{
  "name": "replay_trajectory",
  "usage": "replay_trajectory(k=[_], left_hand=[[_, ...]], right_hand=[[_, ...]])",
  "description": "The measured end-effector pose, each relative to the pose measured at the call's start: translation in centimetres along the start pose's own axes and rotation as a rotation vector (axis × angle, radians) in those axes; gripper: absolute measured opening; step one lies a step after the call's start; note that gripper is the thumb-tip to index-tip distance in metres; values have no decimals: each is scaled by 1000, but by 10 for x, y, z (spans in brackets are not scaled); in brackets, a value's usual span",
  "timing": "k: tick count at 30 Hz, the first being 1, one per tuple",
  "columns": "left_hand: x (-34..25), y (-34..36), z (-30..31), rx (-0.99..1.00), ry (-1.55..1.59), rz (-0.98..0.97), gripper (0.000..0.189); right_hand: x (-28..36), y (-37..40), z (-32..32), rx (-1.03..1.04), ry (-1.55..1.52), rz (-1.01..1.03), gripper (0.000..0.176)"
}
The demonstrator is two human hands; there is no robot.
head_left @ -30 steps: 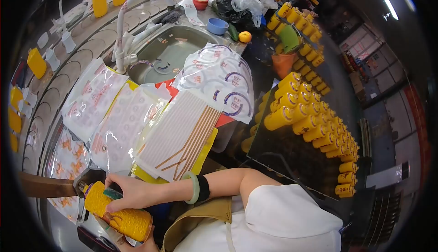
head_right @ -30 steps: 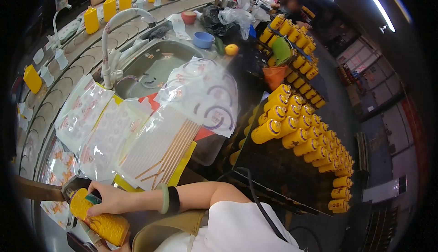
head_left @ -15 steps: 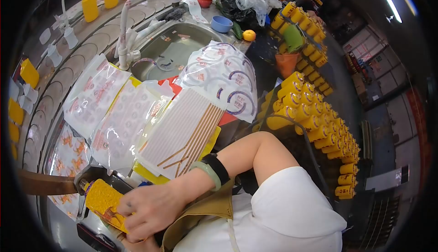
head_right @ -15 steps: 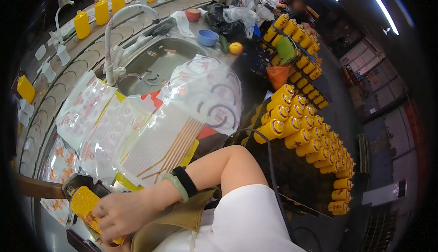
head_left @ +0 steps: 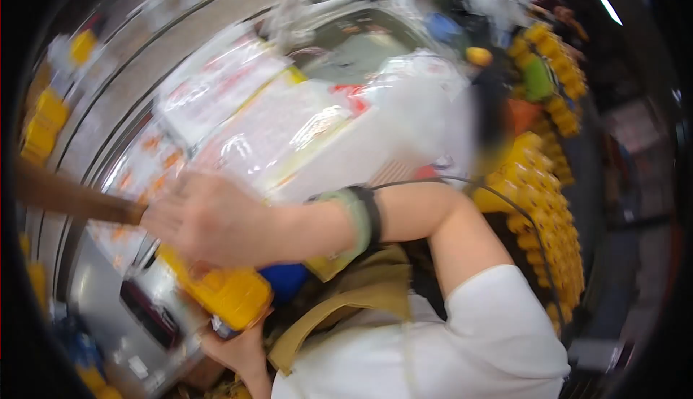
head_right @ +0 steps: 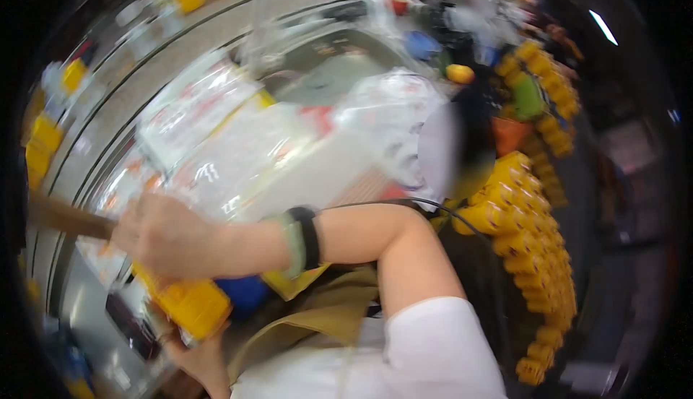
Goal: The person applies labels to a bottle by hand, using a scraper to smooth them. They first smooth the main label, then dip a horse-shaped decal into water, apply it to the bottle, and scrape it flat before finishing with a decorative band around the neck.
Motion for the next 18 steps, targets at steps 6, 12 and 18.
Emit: replay_trajectory(k=[6,12,18], left_hand=[[-1,-9,-4,28,26,-12,116],[0,-5,-4,50,-20,-30,140],[-10,-10,-2,41,-60,-99,125]], right_hand=[[58,39,3,94,-351,298,30],[7,0,-24,276,-87,46,29],[29,-6,-9,74,-11,362,30]])
Point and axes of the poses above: each hand's wrist, its own y-axis away from the middle knuckle, its own z-axis out of the back of the hand, x = y × z, the point moved 8 cm from there along -y, towards the middle knuckle, and after that the axes turned 14 degrees about -x, right-handed, at the moved point
